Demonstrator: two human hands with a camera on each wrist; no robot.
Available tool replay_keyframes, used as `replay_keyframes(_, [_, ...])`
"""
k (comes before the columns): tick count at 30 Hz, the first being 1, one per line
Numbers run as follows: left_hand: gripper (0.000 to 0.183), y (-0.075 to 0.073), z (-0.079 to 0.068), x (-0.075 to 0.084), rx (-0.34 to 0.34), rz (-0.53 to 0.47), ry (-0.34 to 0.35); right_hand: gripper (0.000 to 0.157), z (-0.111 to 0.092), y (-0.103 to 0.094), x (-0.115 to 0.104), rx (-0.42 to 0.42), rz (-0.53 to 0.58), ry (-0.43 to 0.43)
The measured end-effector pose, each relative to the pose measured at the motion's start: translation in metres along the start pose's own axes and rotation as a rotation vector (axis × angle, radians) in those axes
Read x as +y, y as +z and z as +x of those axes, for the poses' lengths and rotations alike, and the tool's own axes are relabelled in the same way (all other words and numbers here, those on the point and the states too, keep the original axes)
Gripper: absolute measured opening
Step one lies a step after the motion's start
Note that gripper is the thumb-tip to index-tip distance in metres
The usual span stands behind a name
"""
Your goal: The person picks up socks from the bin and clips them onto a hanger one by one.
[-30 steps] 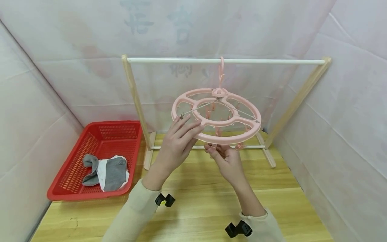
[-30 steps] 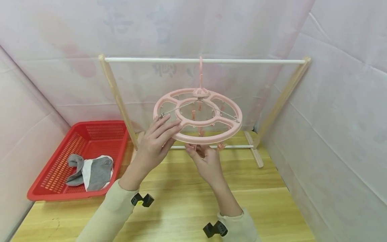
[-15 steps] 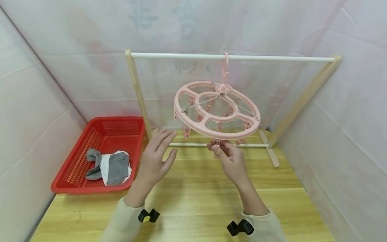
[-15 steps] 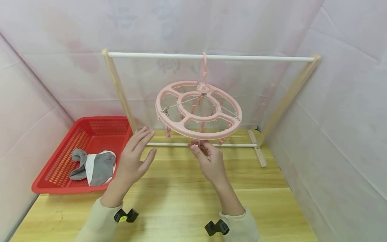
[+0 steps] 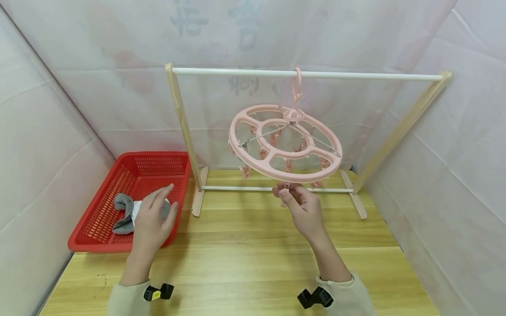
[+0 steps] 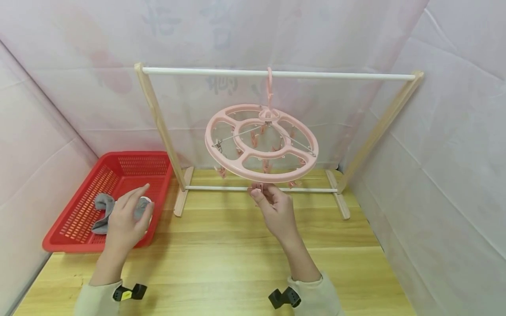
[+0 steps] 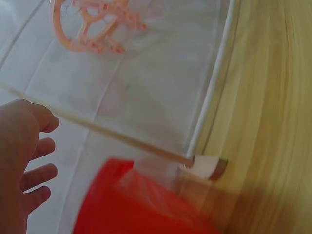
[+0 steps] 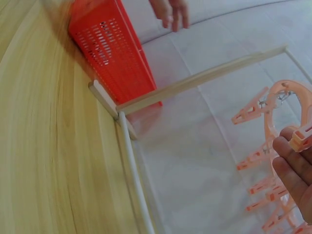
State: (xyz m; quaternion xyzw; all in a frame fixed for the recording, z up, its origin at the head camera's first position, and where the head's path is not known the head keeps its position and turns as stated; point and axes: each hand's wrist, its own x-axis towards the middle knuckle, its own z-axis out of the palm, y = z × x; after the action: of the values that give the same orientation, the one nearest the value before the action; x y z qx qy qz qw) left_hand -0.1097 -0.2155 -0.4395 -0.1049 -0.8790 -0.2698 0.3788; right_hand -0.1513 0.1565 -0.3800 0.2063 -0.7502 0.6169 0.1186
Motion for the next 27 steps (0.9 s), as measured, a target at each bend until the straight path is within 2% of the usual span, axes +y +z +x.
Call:
replay_keyframes(8, [0.055,-0.009,-0.018,-0.033,0.012,0.038,-0.070,0.018,0.004,0.002,0.008,-0.028,0.035,-0.048])
replay_keyframes(12, [0.052,-0.012,-0.023,-0.040,-0.047,0.062,-0.131,0.020,0.004,0.003,0.009,-0.019,0.026,-0.047])
replay_keyframes(15, [0.052,-0.014,-0.020,-0.041,-0.113,0.076,-0.168,0.020,0.003,0.001,0.009,-0.004,0.027,-0.041])
replay_keyframes(19, [0.050,-0.020,-0.013,-0.044,-0.254,0.102,-0.218,0.019,0.002,-0.001,0.009,0.006,0.028,-0.046])
replay_keyframes(24, [0.046,-0.026,-0.013,-0.051,-0.546,0.120,-0.319,0.018,0.000,-0.003,0.009,-0.008,0.010,-0.057])
replay_keyframes(27, [0.046,-0.025,-0.015,-0.055,-0.681,0.108,-0.372,0.018,0.000,-0.003,0.008,-0.017,0.013,-0.063])
